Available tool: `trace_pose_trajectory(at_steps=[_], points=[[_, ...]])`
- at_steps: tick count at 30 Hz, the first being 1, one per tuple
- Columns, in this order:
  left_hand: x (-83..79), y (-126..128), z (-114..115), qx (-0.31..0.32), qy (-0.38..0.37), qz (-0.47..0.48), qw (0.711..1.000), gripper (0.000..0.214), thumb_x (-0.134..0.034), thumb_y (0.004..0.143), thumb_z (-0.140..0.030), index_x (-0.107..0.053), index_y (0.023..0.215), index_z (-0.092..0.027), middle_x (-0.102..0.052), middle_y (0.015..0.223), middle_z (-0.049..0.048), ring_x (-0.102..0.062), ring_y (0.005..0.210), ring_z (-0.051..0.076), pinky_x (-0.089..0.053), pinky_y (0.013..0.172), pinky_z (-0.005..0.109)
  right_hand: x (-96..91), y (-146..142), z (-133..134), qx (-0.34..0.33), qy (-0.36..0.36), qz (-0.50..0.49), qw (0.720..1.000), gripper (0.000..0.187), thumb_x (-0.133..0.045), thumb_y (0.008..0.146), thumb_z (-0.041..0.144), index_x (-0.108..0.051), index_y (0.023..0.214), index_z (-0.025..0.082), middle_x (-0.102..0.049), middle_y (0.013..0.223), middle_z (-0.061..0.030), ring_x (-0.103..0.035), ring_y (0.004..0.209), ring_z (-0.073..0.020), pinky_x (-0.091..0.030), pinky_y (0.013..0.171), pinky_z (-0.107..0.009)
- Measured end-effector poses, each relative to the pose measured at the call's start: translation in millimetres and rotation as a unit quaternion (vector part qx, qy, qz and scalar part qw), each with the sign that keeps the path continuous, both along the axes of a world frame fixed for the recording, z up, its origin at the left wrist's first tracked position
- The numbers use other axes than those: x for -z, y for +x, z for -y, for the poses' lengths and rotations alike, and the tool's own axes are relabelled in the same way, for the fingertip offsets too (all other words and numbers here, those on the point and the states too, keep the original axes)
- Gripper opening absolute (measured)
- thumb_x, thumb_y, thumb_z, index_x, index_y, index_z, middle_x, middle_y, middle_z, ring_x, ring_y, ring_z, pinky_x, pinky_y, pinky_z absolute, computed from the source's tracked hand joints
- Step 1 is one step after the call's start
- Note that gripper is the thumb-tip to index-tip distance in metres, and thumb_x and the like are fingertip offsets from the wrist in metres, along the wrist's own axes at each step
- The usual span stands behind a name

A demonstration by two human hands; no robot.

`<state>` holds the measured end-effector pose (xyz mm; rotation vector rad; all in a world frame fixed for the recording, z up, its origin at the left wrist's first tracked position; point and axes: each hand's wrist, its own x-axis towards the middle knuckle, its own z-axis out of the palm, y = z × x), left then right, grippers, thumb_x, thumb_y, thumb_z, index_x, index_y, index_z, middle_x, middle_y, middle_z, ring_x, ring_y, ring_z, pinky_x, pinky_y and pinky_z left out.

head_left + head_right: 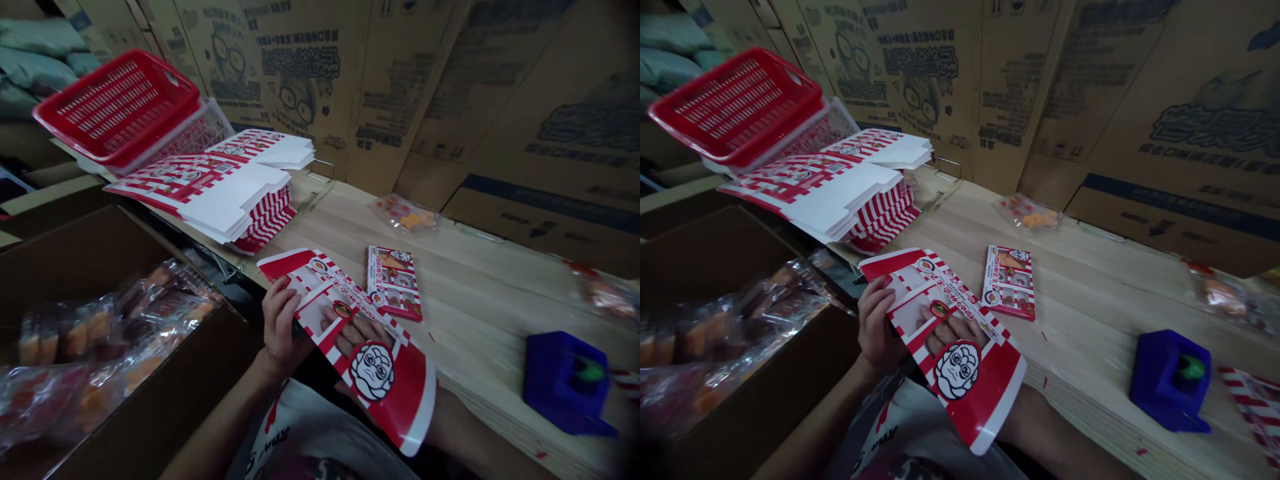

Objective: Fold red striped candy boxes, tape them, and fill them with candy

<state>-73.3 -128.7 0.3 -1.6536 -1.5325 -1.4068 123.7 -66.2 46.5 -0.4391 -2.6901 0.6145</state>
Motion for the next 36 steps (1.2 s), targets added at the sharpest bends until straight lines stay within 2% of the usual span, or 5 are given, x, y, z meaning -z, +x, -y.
trace_pose_trajectory(at_steps=[6,14,22,27,36], points=[[0.7,1,-3,-0.03,-0.086,-0.106,0.99,0.07,-0.066,0.077,-0.056,-0.042,0.134,-0.023,-0.043,0.142,0.0219,-0.038,0.134,0.043,-0.016,0.107,0.071,-16.1,10,-7,-0.019,-0.126,0.002,0.992,0.067,-0.057,0.089,0.041,-0.029,0.149,0.031,-0.055,0.138,-0.0056,-0.051,0.128,-0.0246,-0.042,0.109,-0.044],[-10.7,6,-17,0.019,-0.134,-0.15,0.979,0.078,-0.067,0.076,-0.057,-0.044,0.133,-0.009,-0.063,0.12,0.0238,-0.062,0.108,0.034,-0.046,0.096,0.051,-33.0,4,-36,0.052,-0.388,-0.146,0.908,0.023,-0.066,0.084,0.034,-0.074,0.103,0.022,-0.075,0.098,-0.0028,-0.07,0.092,-0.0212,-0.057,0.085,-0.034],[-12.1,10,-23,0.161,-0.29,0.021,0.943,0.024,-0.055,0.091,-0.034,-0.068,0.101,-0.016,-0.075,0.086,0.0078,-0.07,0.071,0.018,-0.055,0.067,0.026,-42.8,9,-53,0.127,-0.215,-0.137,0.959,0.02,-0.072,0.079,0.038,-0.075,0.078,0.018,-0.072,0.073,-0.0029,-0.066,0.065,-0.0171,-0.056,0.067,-0.029],[-33.8,-5,-25,0.185,-0.328,0.373,0.848,0.027,-0.066,0.081,-0.041,-0.07,0.077,-0.014,-0.072,0.066,0.0023,-0.064,0.053,0.015,-0.05,0.049,0.021,-41.2,33,-65,0.278,-0.052,-0.338,0.897,0.057,-0.079,0.072,0.034,-0.06,0.124,0.021,-0.063,0.125,-0.0108,-0.059,0.113,-0.0263,-0.045,0.1,-0.043],[-23.8,19,-32,0.245,-0.33,0.649,0.64,0.03,-0.079,0.069,-0.041,-0.069,0.076,-0.013,-0.07,0.062,0.0035,-0.064,0.049,0.016,-0.052,0.048,0.024,15.9,15,-71,0.011,-0.578,-0.269,0.77,0.051,-0.075,0.075,0.041,-0.062,0.122,0.024,-0.066,0.121,-0.0079,-0.063,0.107,-0.0233,-0.047,0.097,-0.041]])
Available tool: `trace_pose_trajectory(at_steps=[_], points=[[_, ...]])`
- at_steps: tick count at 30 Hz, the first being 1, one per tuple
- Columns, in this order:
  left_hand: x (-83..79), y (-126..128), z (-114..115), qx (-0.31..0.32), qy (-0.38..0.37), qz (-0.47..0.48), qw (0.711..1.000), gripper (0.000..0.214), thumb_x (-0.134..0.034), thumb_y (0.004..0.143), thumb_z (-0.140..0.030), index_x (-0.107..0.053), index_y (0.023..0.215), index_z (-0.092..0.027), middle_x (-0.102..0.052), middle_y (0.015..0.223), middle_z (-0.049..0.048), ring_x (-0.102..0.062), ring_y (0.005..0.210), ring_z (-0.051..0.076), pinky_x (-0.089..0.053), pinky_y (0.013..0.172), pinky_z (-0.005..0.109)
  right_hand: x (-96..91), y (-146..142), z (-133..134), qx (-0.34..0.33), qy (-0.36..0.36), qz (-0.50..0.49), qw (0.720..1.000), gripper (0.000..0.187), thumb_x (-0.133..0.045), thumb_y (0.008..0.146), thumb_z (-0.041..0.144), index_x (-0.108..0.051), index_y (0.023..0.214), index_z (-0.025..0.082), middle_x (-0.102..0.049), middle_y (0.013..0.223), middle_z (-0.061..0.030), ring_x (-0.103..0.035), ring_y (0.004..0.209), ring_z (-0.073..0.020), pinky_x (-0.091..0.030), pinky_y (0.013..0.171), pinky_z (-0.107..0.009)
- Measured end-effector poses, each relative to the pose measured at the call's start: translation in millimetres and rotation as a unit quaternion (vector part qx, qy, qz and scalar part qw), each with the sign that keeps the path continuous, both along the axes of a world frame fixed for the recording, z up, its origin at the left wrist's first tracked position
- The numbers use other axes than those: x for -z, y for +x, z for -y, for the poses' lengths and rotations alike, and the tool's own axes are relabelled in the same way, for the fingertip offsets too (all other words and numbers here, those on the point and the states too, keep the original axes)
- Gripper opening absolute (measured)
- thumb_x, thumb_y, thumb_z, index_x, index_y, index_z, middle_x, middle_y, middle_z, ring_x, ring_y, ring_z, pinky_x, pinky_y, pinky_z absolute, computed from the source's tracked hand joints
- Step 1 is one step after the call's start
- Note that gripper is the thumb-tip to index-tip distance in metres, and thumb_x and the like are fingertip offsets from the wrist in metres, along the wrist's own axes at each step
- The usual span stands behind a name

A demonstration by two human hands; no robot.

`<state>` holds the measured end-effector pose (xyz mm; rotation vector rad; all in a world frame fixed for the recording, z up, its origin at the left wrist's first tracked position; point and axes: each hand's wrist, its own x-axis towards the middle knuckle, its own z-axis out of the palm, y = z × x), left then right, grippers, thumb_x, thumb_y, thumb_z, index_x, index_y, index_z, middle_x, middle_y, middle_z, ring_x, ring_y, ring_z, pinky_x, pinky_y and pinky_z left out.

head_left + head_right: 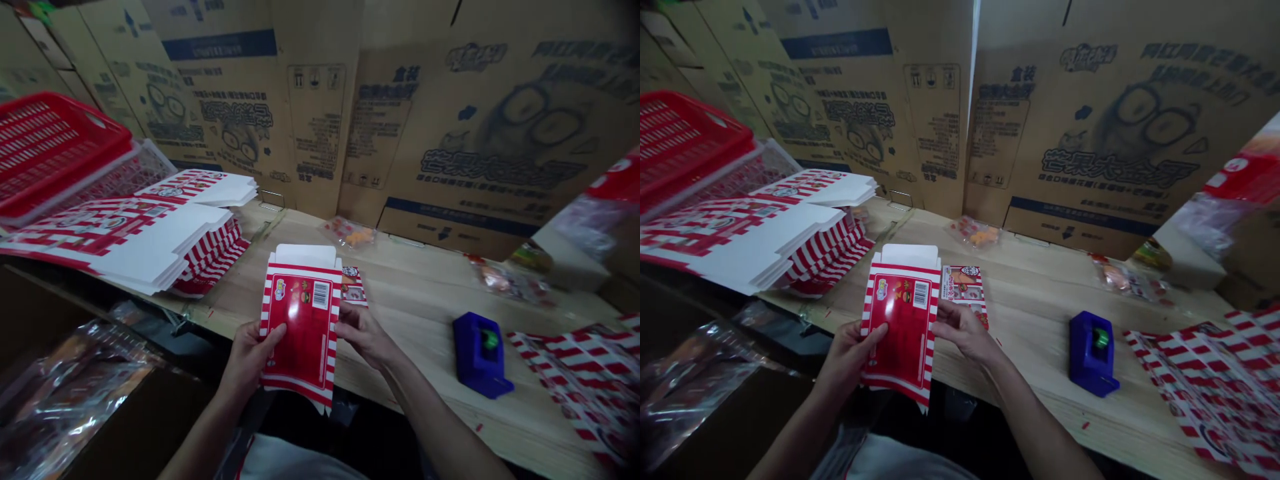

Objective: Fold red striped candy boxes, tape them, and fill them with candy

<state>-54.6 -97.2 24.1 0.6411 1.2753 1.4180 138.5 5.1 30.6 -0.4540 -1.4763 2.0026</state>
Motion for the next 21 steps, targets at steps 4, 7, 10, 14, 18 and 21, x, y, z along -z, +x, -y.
trace_pose_trajectory(at_steps=[4,7,10,14,18,21], points=[[4.5,6,-2,0.0,-0.003,0.032,0.999,0.03,-0.08,0.068,-0.039,-0.069,0.075,-0.012,-0.071,0.064,0.0049,-0.066,0.052,0.017,-0.054,0.052,0.026,1.1,-1,4,0.004,-0.037,-0.015,0.999,0.044,-0.076,0.075,0.036,-0.066,0.115,0.023,-0.068,0.116,-0.0067,-0.064,0.102,-0.0219,-0.048,0.094,-0.038],[7.7,4,-4,0.002,-0.016,0.052,0.999,0.031,-0.08,0.067,-0.04,-0.07,0.076,-0.012,-0.071,0.063,0.0052,-0.067,0.054,0.018,-0.054,0.053,0.027,0.1,0,5,0.022,-0.054,-0.026,0.998,0.043,-0.077,0.072,0.034,-0.067,0.112,0.023,-0.069,0.114,-0.0066,-0.065,0.101,-0.0218,-0.049,0.091,-0.036],[12.7,2,-5,0.011,-0.036,0.072,0.997,0.033,-0.079,0.068,-0.041,-0.07,0.08,-0.012,-0.071,0.065,0.0059,-0.067,0.054,0.018,-0.055,0.054,0.027,1.3,1,5,0.029,-0.068,-0.022,0.997,0.041,-0.076,0.073,0.032,-0.067,0.112,0.022,-0.07,0.112,-0.0063,-0.065,0.1,-0.0211,-0.049,0.091,-0.035],[17.6,2,-5,0.014,-0.029,0.081,0.996,0.032,-0.079,0.068,-0.04,-0.07,0.08,-0.012,-0.071,0.064,0.0056,-0.065,0.05,0.017,-0.054,0.052,0.027,9.5,-2,6,0.048,-0.087,-0.016,0.995,0.036,-0.076,0.071,0.031,-0.07,0.105,0.02,-0.072,0.103,-0.0055,-0.067,0.092,-0.0196,-0.051,0.084,-0.031],[16.0,5,-6,0.001,-0.02,0.087,0.996,0.034,-0.08,0.066,-0.04,-0.07,0.083,-0.012,-0.072,0.066,0.0057,-0.063,0.047,0.016,-0.051,0.048,0.025,21.6,-7,5,0.117,-0.113,-0.011,0.987,0.026,-0.076,0.071,0.035,-0.072,0.091,0.019,-0.074,0.087,-0.0045,-0.068,0.076,-0.0179,-0.054,0.074,-0.029],[16.0,3,-6,0.009,-0.016,0.101,0.995,0.033,-0.079,0.068,-0.038,-0.07,0.088,-0.013,-0.074,0.073,0.0065,-0.067,0.057,0.018,-0.054,0.054,0.026,24.0,-6,1,0.117,-0.128,-0.005,0.985,0.03,-0.078,0.069,0.038,-0.072,0.092,0.018,-0.075,0.087,-0.0056,-0.069,0.076,-0.0201,-0.055,0.074,-0.032]])
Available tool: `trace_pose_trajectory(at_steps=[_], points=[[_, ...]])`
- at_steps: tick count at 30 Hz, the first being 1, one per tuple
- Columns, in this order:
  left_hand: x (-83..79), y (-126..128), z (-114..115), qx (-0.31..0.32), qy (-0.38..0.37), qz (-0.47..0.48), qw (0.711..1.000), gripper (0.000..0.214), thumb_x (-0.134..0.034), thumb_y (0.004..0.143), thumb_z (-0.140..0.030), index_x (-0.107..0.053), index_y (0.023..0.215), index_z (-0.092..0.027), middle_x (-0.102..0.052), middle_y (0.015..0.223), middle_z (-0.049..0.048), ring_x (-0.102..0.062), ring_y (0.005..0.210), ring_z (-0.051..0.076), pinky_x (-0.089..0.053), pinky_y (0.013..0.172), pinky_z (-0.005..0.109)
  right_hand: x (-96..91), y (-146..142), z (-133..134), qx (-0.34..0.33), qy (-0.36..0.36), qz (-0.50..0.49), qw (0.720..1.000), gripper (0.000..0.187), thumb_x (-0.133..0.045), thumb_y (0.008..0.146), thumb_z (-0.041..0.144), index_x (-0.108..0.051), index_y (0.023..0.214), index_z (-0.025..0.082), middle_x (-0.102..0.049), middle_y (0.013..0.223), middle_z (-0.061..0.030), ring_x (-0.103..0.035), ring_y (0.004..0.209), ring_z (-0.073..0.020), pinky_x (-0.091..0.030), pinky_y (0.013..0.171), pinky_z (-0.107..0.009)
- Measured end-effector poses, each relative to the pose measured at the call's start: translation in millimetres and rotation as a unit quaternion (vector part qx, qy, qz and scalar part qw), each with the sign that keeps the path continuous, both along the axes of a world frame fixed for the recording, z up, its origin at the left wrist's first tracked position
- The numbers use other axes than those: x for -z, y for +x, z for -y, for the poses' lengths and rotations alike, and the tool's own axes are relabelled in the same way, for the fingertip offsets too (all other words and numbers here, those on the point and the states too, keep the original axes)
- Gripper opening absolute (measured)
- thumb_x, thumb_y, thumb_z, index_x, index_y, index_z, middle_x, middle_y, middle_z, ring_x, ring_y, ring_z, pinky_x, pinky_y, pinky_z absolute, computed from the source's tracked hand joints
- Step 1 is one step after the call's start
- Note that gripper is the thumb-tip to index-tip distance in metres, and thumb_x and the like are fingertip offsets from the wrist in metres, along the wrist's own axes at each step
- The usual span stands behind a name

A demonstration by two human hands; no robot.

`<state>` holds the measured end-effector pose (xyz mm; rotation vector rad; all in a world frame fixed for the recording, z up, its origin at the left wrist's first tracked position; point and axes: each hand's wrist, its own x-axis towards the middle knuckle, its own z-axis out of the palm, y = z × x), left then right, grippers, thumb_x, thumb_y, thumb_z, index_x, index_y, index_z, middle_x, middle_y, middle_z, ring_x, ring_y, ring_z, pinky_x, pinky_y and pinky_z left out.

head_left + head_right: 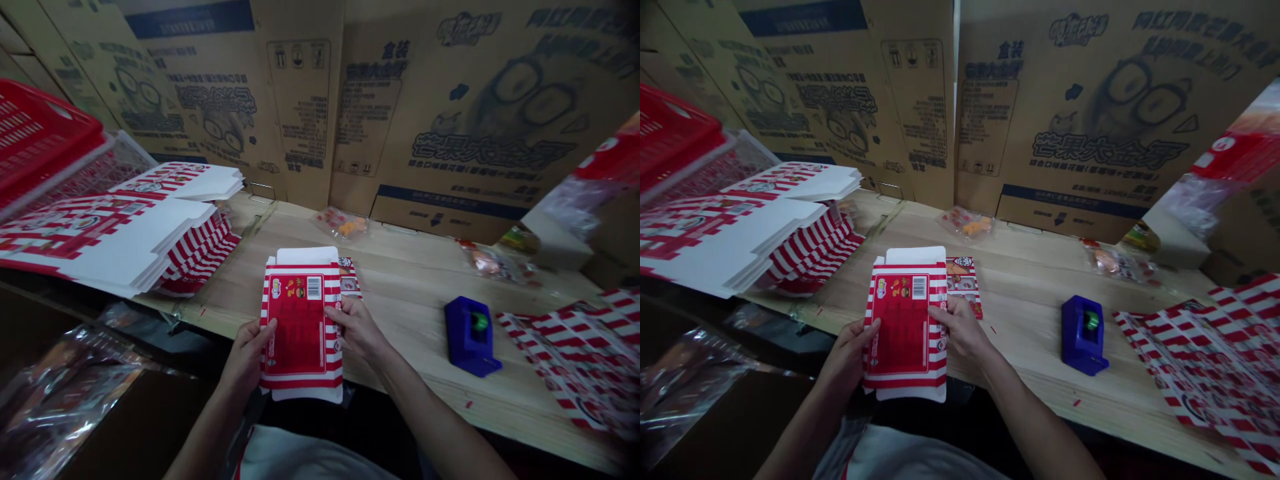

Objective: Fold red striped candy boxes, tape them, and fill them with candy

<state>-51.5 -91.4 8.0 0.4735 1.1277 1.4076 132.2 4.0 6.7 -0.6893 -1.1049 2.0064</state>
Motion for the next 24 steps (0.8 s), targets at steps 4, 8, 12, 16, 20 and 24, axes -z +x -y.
trace_pose_trajectory(at_steps=[4,8,12,16,20,24], points=[[9.7,2,4,0.083,0.025,-0.039,0.995,0.032,-0.078,0.072,-0.033,-0.07,0.096,-0.014,-0.075,0.082,0.0074,-0.07,0.07,0.021,-0.055,0.065,0.029,-1.0,4,-11,0.064,-0.006,0.009,0.998,0.033,-0.081,0.064,0.039,-0.072,0.089,0.019,-0.075,0.082,-0.0047,-0.069,0.072,-0.0212,-0.055,0.071,-0.035],[26.0,17,10,0.068,0.02,-0.04,0.997,0.03,-0.076,0.073,-0.036,-0.071,0.091,-0.013,-0.075,0.078,0.0068,-0.07,0.07,0.023,-0.054,0.065,0.031,9.8,3,-20,0.15,0.096,0.09,0.98,0.024,-0.079,0.065,0.04,-0.071,0.075,0.019,-0.074,0.079,-0.0026,-0.066,0.07,-0.0191,-0.053,0.066,-0.031],[29.1,23,8,0.096,0.014,-0.029,0.995,0.035,-0.076,0.073,-0.039,-0.071,0.095,-0.013,-0.075,0.084,0.0081,-0.07,0.076,0.024,-0.054,0.069,0.032,23.9,8,-19,0.177,0.07,0.101,0.977,0.024,-0.078,0.065,0.04,-0.069,0.067,0.018,-0.07,0.067,-0.0001,-0.059,0.055,-0.0141,-0.048,0.053,-0.025],[16.7,16,-9,0.077,0.051,-0.067,0.993,0.041,-0.072,0.076,-0.044,-0.068,0.106,-0.015,-0.074,0.096,0.0086,-0.069,0.082,0.022,-0.054,0.074,0.03,32.0,22,-5,0.086,-0.05,0.052,0.994,0.029,-0.083,0.061,0.036,-0.072,0.08,0.017,-0.074,0.078,-0.0044,-0.065,0.063,-0.0168,-0.053,0.062,-0.029],[20.8,17,-29,0.003,0.092,-0.092,0.992,0.034,-0.07,0.077,-0.041,-0.067,0.099,-0.015,-0.074,0.087,0.0057,-0.067,0.068,0.018,-0.053,0.066,0.027,49.1,29,17,0.018,-0.097,0.056,0.994,0.032,-0.082,0.064,0.038,-0.071,0.084,0.016,-0.074,0.08,-0.0071,-0.066,0.064,-0.0179,-0.053,0.064,-0.031],[44.1,25,-35,-0.049,0.09,-0.175,0.979,0.026,-0.071,0.076,-0.036,-0.069,0.089,-0.014,-0.072,0.073,0.0026,-0.064,0.06,0.016,-0.048,0.057,0.023,72.8,33,33,0.113,0.017,0.149,0.982,0.028,-0.076,0.07,0.043,-0.069,0.072,0.016,-0.069,0.068,-0.0025,-0.061,0.057,-0.0161,-0.049,0.057,-0.028]])
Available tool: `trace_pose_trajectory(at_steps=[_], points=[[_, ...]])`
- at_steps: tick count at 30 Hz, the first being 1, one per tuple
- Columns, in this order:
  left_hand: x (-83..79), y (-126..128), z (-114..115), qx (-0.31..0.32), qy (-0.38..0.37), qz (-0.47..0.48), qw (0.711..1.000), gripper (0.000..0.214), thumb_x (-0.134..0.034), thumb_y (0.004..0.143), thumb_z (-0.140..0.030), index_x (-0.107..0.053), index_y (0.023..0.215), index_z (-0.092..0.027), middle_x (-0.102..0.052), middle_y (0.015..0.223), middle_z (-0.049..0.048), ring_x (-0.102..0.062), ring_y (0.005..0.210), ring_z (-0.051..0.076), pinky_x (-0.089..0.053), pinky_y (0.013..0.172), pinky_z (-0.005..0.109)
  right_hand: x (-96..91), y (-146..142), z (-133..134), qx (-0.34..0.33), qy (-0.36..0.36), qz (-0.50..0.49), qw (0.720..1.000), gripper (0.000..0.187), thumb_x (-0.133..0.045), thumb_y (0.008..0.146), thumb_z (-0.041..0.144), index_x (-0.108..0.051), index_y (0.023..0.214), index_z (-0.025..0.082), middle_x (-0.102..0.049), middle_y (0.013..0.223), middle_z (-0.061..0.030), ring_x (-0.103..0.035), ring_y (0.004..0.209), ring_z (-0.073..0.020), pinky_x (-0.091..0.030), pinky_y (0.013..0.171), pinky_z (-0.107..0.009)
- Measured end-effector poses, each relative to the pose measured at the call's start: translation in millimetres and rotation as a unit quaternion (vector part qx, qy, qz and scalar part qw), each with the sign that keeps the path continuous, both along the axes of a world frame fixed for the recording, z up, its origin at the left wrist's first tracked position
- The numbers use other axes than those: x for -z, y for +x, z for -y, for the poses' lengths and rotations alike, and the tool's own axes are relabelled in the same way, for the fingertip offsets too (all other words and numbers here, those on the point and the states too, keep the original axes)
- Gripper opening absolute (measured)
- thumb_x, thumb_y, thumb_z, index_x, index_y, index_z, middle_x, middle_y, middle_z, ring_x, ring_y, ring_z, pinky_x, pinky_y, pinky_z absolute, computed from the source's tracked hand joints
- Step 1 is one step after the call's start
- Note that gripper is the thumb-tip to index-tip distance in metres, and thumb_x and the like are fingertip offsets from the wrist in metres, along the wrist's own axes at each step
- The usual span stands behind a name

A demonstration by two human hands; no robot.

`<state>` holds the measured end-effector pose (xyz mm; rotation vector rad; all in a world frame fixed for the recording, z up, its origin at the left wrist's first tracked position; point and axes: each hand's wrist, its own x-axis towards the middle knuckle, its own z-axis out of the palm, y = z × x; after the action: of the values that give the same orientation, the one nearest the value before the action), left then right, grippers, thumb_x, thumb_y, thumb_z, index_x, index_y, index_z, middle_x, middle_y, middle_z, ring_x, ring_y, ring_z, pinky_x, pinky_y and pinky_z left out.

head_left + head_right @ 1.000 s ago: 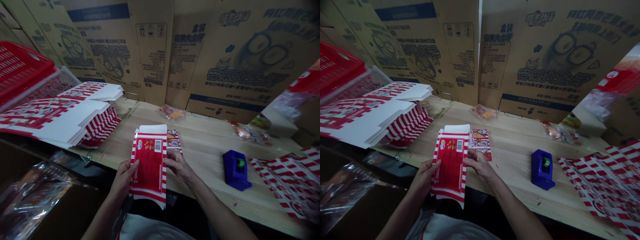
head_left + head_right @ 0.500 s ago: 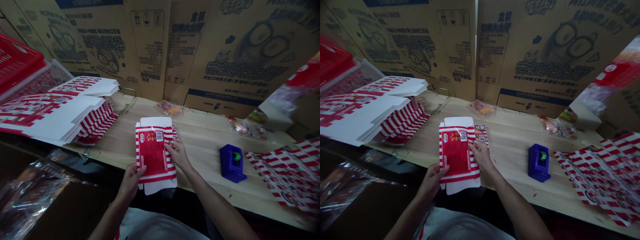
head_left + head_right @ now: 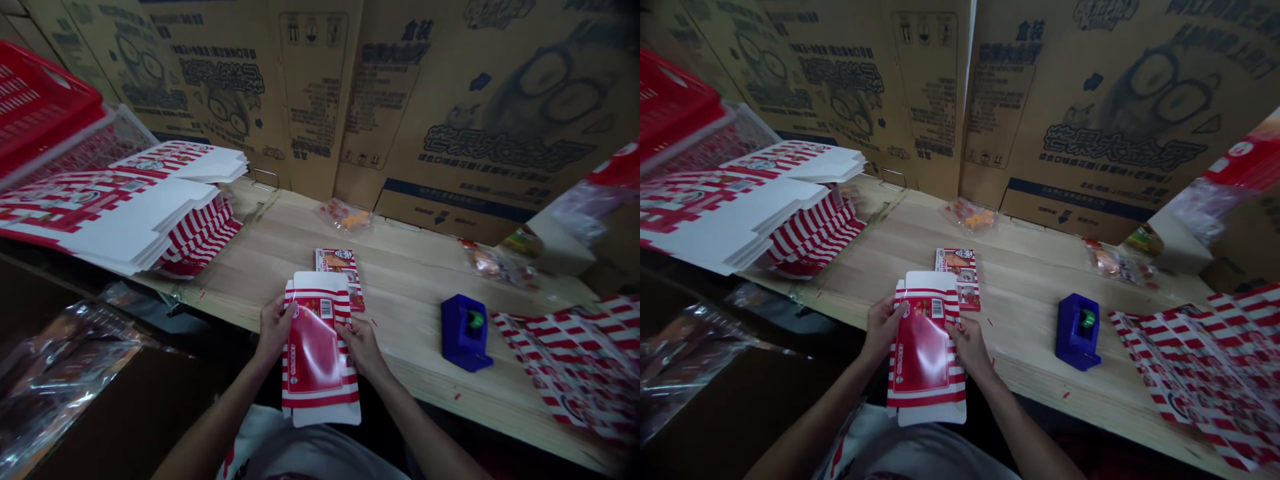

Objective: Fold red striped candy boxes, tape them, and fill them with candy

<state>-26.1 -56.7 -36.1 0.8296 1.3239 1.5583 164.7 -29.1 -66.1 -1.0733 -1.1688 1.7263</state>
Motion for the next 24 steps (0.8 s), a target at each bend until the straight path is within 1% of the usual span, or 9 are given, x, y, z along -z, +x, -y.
trace_pose_trajectory(at_steps=[2,5,9,12,14,16,18,20,24], points=[[8.4,1,2,0.007,-0.014,0.014,1.0,0.028,-0.072,0.074,-0.037,-0.07,0.089,-0.014,-0.072,0.073,0.0027,-0.065,0.061,0.017,-0.049,0.058,0.024,5.1,4,2,-0.007,0.05,0.047,0.998,0.029,-0.074,0.073,0.045,-0.068,0.072,0.017,-0.069,0.069,-0.0017,-0.06,0.061,-0.0167,-0.048,0.057,-0.027],[11.9,0,7,0.054,-0.029,0.072,0.996,0.036,-0.075,0.072,-0.037,-0.07,0.097,-0.013,-0.074,0.079,0.0049,-0.067,0.064,0.019,-0.052,0.061,0.028,1.1,13,-1,-0.035,0.037,0.014,0.999,0.03,-0.069,0.078,0.048,-0.068,0.085,0.018,-0.071,0.081,-0.0023,-0.064,0.074,-0.0182,-0.051,0.068,-0.029],[9.9,7,12,0.099,-0.04,0.109,0.988,0.043,-0.075,0.072,-0.036,-0.067,0.106,-0.012,-0.075,0.086,0.0082,-0.069,0.069,0.021,-0.054,0.066,0.031,-4.9,23,-13,0.027,0.0,-0.028,0.999,0.032,-0.075,0.072,0.045,-0.064,0.084,0.018,-0.07,0.08,-0.0026,-0.065,0.073,-0.0179,-0.053,0.071,-0.031],[11.5,17,16,0.117,-0.025,0.122,0.985,0.054,-0.074,0.074,-0.035,-0.059,0.122,-0.016,-0.075,0.093,0.0082,-0.071,0.074,0.022,-0.056,0.069,0.032,0.4,28,-17,0.061,0.05,0.022,0.997,0.03,-0.077,0.069,0.04,-0.061,0.08,0.017,-0.069,0.076,-0.0018,-0.064,0.067,-0.0163,-0.053,0.066,-0.03],[14.0,22,18,0.125,-0.02,0.12,0.985,0.061,-0.073,0.075,-0.035,-0.053,0.131,-0.019,-0.074,0.101,0.0085,-0.071,0.082,0.023,-0.056,0.073,0.034,4.3,31,-14,0.078,0.1,0.058,0.99,0.033,-0.076,0.071,0.037,-0.061,0.093,0.018,-0.07,0.082,-0.002,-0.065,0.072,-0.0163,-0.054,0.069,-0.03],[15.7,24,19,0.123,-0.02,0.11,0.986,0.064,-0.073,0.075,-0.034,-0.051,0.134,-0.02,-0.07,0.113,0.0095,-0.069,0.093,0.024,-0.055,0.079,0.034,5.8,35,-9,0.08,0.126,0.066,0.987,0.05,-0.075,0.073,0.035,-0.055,0.117,0.022,-0.069,0.101,-0.0041,-0.067,0.083,-0.0171,-0.055,0.076,-0.032],[15.4,25,20,0.115,-0.021,0.101,0.988,0.066,-0.074,0.074,-0.034,-0.05,0.135,-0.021,-0.065,0.125,0.0102,-0.065,0.105,0.026,-0.054,0.085,0.034,5.9,41,-5,0.06,0.122,0.063,0.989,0.063,-0.073,0.075,0.036,-0.047,0.132,0.026,-0.064,0.118,-0.007,-0.067,0.088,-0.018,-0.056,0.079,-0.034],[14.0,26,20,0.126,-0.024,0.107,0.986,0.068,-0.074,0.074,-0.035,-0.049,0.136,-0.022,-0.061,0.131,0.0103,-0.062,0.11,0.027,-0.053,0.087,0.034,6.5,48,-2,0.047,0.108,0.063,0.991,0.058,-0.071,0.077,0.04,-0.053,0.13,0.025,-0.062,0.124,-0.0083,-0.066,0.088,-0.0191,-0.057,0.079,-0.036],[16.0,29,22,0.186,-0.039,0.107,0.976,0.065,-0.073,0.075,-0.037,-0.052,0.134,-0.022,-0.065,0.124,0.0102,-0.065,0.102,0.026,-0.054,0.083,0.034,10.9,64,-2,0.079,0.141,0.087,0.983,0.032,-0.07,0.077,0.041,-0.073,0.104,0.023,-0.069,0.105,-0.0061,-0.063,0.095,-0.0222,-0.053,0.084,-0.037]])
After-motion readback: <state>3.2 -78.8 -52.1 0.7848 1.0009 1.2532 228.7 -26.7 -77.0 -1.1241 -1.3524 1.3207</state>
